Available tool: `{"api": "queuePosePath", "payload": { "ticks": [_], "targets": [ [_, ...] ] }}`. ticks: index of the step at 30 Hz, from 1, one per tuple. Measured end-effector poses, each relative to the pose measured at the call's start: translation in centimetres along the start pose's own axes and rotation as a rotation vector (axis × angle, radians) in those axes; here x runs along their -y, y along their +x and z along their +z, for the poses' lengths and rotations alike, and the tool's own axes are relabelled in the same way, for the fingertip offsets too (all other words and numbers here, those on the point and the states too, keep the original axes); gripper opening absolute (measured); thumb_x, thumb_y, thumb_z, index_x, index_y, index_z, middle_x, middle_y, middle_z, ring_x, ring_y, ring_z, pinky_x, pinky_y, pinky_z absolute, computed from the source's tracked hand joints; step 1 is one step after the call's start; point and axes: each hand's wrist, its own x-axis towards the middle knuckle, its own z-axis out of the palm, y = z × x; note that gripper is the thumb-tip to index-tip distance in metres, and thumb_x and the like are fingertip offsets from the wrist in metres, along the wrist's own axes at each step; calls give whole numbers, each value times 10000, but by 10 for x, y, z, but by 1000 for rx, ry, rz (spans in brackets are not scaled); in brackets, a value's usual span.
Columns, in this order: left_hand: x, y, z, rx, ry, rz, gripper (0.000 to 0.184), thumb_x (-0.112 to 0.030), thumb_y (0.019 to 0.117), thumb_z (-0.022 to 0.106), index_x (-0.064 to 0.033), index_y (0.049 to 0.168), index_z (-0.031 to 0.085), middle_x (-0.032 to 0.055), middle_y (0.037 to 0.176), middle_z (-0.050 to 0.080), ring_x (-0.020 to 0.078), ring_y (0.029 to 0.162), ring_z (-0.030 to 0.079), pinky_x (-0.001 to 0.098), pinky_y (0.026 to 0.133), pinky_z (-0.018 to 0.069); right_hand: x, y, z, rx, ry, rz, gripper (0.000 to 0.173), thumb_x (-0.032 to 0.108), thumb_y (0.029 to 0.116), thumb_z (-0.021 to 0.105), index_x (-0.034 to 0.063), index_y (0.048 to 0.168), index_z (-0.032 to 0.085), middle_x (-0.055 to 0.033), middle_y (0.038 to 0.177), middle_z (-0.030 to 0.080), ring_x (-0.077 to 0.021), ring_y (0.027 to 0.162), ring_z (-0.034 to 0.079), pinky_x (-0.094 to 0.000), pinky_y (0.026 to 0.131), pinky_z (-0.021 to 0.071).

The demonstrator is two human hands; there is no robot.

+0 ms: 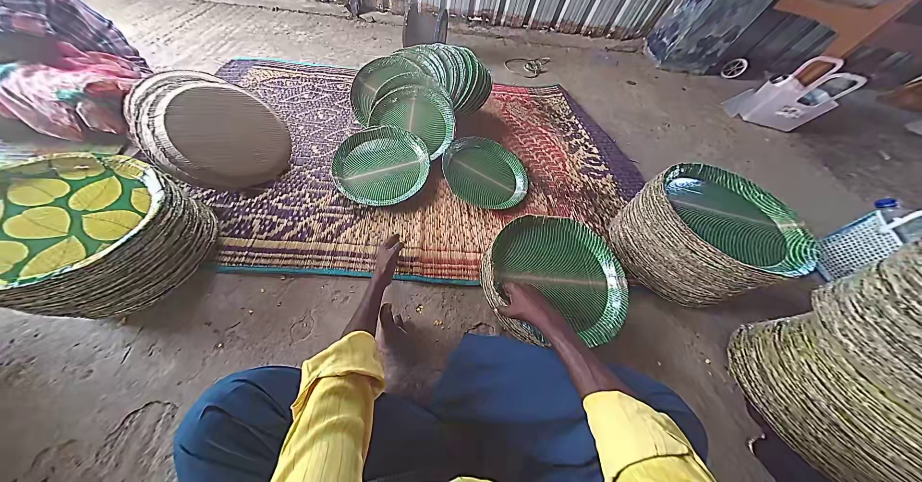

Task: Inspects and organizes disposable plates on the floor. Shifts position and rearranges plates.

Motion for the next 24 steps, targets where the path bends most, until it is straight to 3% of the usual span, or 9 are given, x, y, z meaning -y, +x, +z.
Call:
{"api": "queuePosePath", "payload": {
  "ticks": [4,7,9,13,19,24],
  "targets": [
    [-9,-19,15,237,452,92,465,-198,1062,508,39,1463,509,256,1460,555,358,1365,542,504,1158,405,-7,4,1,0,51,-14,603,460,882,780,-24,1215,648,-252,1110,684,-409,1078,652,-602,951,484],
    [-32,-39,23,420,930,124,464,-310,1047,547,-63,1439,573,226,1433,578,400,1346,542,607,1112,412,-13,4,-3,8,142,-22,611,457,881,796,-41,1203,648,-254,1100,674,-398,1047,648,-596,942,492],
    [-44,-58,26,515,1098,138,455,-340,1050,551,-88,1426,592,222,1395,608,402,1323,562,622,1083,423,-15,6,-5,13,195,-36,574,436,897,788,-49,1174,652,-253,1091,669,-384,1033,646,-585,940,490],
    [-38,-88,28,614,1247,179,439,-352,1040,559,-74,1372,632,218,1329,642,403,1272,589,630,1053,424,-19,6,-6,15,297,-37,516,378,947,751,-73,1179,655,-258,1092,668,-353,1005,643,-543,952,491],
    [-24,-122,30,765,1247,36,472,-369,1051,533,-78,1419,582,207,1397,596,400,1348,525,636,1100,374,-20,4,-8,0,372,-10,465,328,953,761,-78,1162,669,-251,1075,678,-327,979,646,-514,952,499],
    [-20,-132,33,774,1265,-9,475,-393,1051,521,-110,1428,580,207,1410,589,412,1359,516,673,1104,357,-23,2,-8,-5,418,12,421,305,970,742,-59,1169,673,-232,1081,680,-302,954,645,-488,923,512]
  ]
}}
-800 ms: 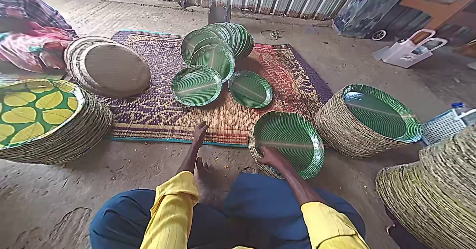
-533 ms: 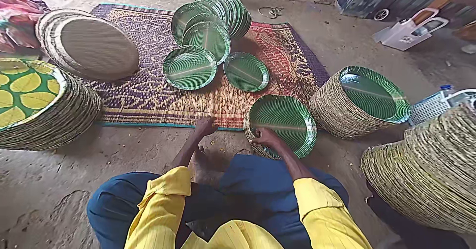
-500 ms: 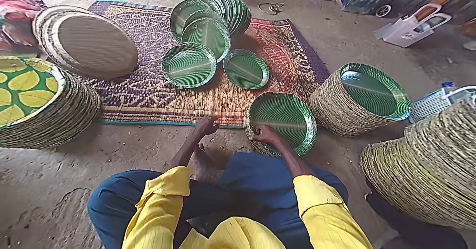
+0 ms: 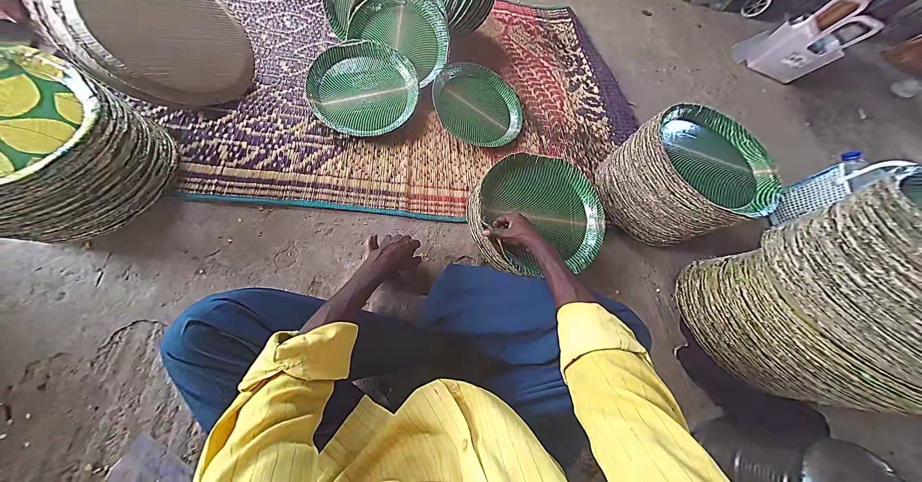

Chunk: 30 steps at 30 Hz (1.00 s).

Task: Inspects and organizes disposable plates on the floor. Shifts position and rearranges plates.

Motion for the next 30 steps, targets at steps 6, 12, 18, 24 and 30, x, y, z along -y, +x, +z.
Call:
{"api": "queuePosePath", "payload": {
  "ticks": [6,12,18,24,30],
  "targets": [
    [2,1,20,-90,98,-34,405,-302,1024,549,-70,1350,612,214,1409,571,438,1335,516,664,1080,389,-1,2,-2,-35,-59,24,285,177,1038,607,-68,1174,657,-262,1111,663,-330,988,639,-504,923,492],
    [6,-1,21,-243,-13,95,390,-260,1041,529,-70,1366,626,203,1362,620,407,1312,557,616,1105,401,22,-10,-13,-294,-205,-45,238,87,1031,538,-44,1137,705,-281,1136,692,-428,1099,662,-612,968,483],
    [13,-1,4,-1367,-126,385,304,-69,899,588,-17,1159,737,198,1217,697,389,1174,644,547,1008,497,93,-3,45,-257,-414,-502,274,-24,946,583,10,1158,752,-217,1156,706,-403,1099,671,-589,948,516],
    [11,-18,5,-537,32,-15,349,-206,1053,518,-14,1311,655,249,1320,631,422,1268,577,591,1110,378,118,17,136,180,-548,-523,301,28,1040,469,-87,1253,646,-274,1349,623,-434,1310,559,-574,1130,385],
    [9,-3,16,-195,166,-158,287,-179,1038,511,-69,1234,688,211,1271,659,416,1253,580,621,1090,383,77,18,85,-218,-432,-501,277,123,1010,563,37,1203,742,-205,1198,705,-375,1164,655,-564,1008,494]
  ]
}}
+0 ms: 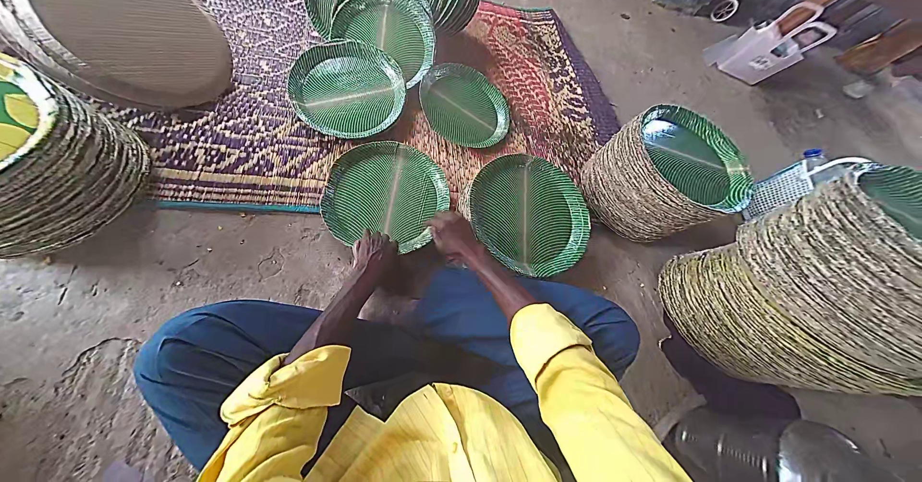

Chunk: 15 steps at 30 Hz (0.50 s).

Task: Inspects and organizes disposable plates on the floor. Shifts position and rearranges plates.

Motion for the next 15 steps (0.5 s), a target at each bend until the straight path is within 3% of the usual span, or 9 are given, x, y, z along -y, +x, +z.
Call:
{"api": "queuePosePath", "payload": {
  "ticks": [2,3,6,8,10,13,15],
  "targets": [
    [-4,-2,2,4,-6,35,283,-163,1040,499,-72,1232,686,205,1264,661,415,1240,590,622,1111,362,-24,-10,-17,-264,56,204,281,205,985,664,33,1197,735,-222,1192,695,-394,1085,685,-585,910,548],
    [-8,-4,2,11,-16,32,285,-146,1045,486,-69,1242,678,215,1274,656,430,1248,582,634,1086,386,-35,-15,-23,-310,78,306,344,273,970,706,39,1223,710,-228,1207,672,-408,1070,678,-602,875,556],
    [-15,-3,7,23,-26,32,296,-125,1052,472,-46,1270,656,235,1287,642,445,1257,572,623,1081,406,-56,-22,-28,-177,138,556,621,423,891,797,42,1350,625,-238,1288,646,-423,1155,643,-621,951,520],
    [-15,-2,10,3,-25,45,301,-195,1060,477,-61,1253,666,213,1263,657,424,1241,584,610,1087,404,-62,-25,-23,-145,168,592,640,400,886,808,28,1369,615,-240,1233,677,-419,1141,653,-613,979,513],
    [-12,-1,13,-33,-21,68,343,-306,1068,474,-76,1210,686,187,1225,677,396,1210,606,588,1080,415,-62,-28,-22,-178,251,578,572,339,921,785,1,1352,619,-255,1138,690,-437,1055,666,-628,920,528],
    [-11,-2,11,-35,-14,82,287,-219,1052,505,-66,1201,698,190,1209,683,394,1197,615,573,1090,412,-62,-35,-23,-217,394,571,506,310,963,743,-4,1341,623,-251,1083,688,-420,961,668,-614,855,541],
    [-12,-3,11,-39,-24,87,259,-153,1037,518,-62,1198,699,192,1202,681,399,1205,605,571,1105,398,-68,-35,-26,-216,452,604,443,306,1000,694,6,1321,644,-250,1099,697,-411,969,673,-604,868,536]
  ]
}}
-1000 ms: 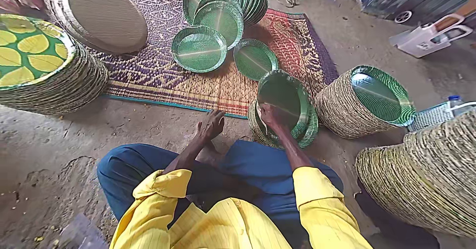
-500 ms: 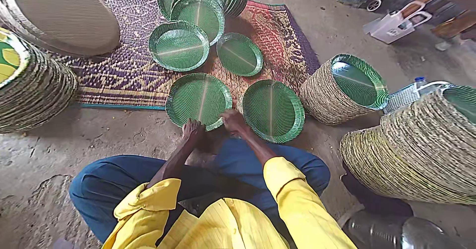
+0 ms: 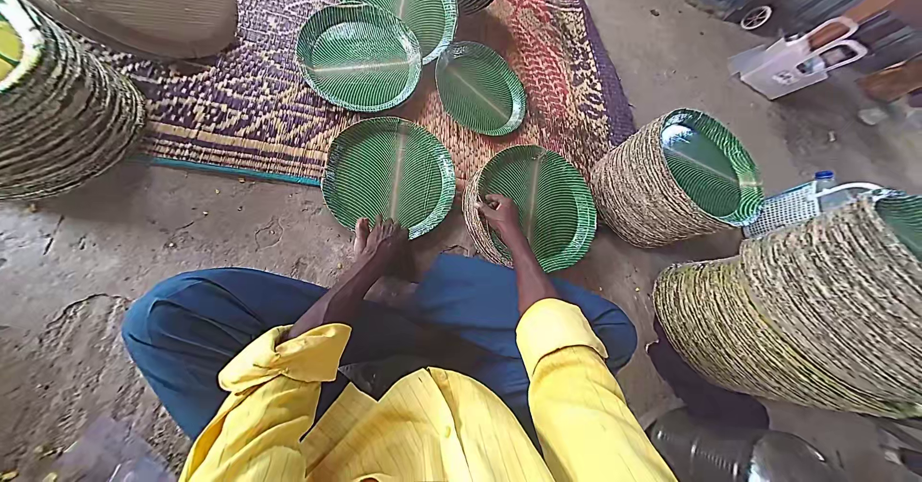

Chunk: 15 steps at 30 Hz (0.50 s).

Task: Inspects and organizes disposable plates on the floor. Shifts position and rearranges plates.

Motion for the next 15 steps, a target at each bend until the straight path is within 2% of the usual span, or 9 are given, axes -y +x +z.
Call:
{"api": "queuePosePath", "payload": {
  "ticks": [2,4,6,8,9,10,12,14,15],
  "targets": [
    [1,1,4,-24,-6,25,253,-169,1032,538,-65,1194,702,185,1194,684,399,1199,607,568,1106,402,-4,5,-2,-32,-25,11,347,276,1039,630,0,1240,695,-259,1097,705,-418,983,680,-605,884,532],
    [7,6,9,-115,-35,76,320,-317,1043,551,-72,1188,699,168,1172,692,374,1178,626,554,1105,415,-1,9,-4,-113,-79,-7,278,181,1049,572,-24,1159,725,-271,1099,705,-426,1008,677,-610,909,517],
    [11,5,6,-332,-180,147,409,-402,1029,573,-54,1197,708,177,1127,700,367,1120,649,539,1043,453,14,5,-6,-207,-143,-117,265,124,1051,539,-38,1145,727,-260,1157,703,-421,1086,673,-607,969,503],
    [11,4,-2,-657,-303,214,396,-353,1028,538,-36,1195,709,181,1092,706,367,1068,674,541,992,495,31,-1,0,-304,-178,-377,235,92,1040,544,-45,1071,732,-250,1075,701,-412,976,693,-594,865,545],
    [12,2,-7,-797,-321,243,379,-310,1031,522,-28,1208,704,185,1131,707,370,1090,672,542,1003,495,41,-7,9,-311,-193,-508,216,91,1034,562,-25,1068,742,-228,1049,701,-386,920,703,-569,812,571],
    [13,1,-12,-923,-315,271,362,-264,1020,519,-20,1213,704,193,1160,704,377,1101,666,542,1011,487,52,-13,21,-287,-207,-624,193,76,1018,582,-6,1070,749,-208,1029,700,-364,884,708,-548,769,583],
    [16,1,-21,-1094,-271,303,349,-220,987,523,-21,1204,711,204,1200,690,385,1128,647,537,1015,461,73,-24,53,-141,-249,-798,152,16,966,639,-6,1055,760,-206,993,703,-369,897,708,-548,793,579],
    [19,0,-22,-1107,-238,300,361,-204,959,542,-20,1222,707,223,1251,665,409,1178,620,559,1040,436,87,-36,89,66,-347,-815,95,-16,886,705,-5,969,750,-193,971,714,-370,927,706,-551,809,574],
    [20,0,-18,-1053,-220,276,364,-204,953,554,-26,1233,704,225,1268,659,415,1189,615,574,1039,433,91,-41,103,213,-396,-733,113,3,897,702,-29,997,744,-217,1007,719,-389,978,701,-562,857,558]
  ]
}}
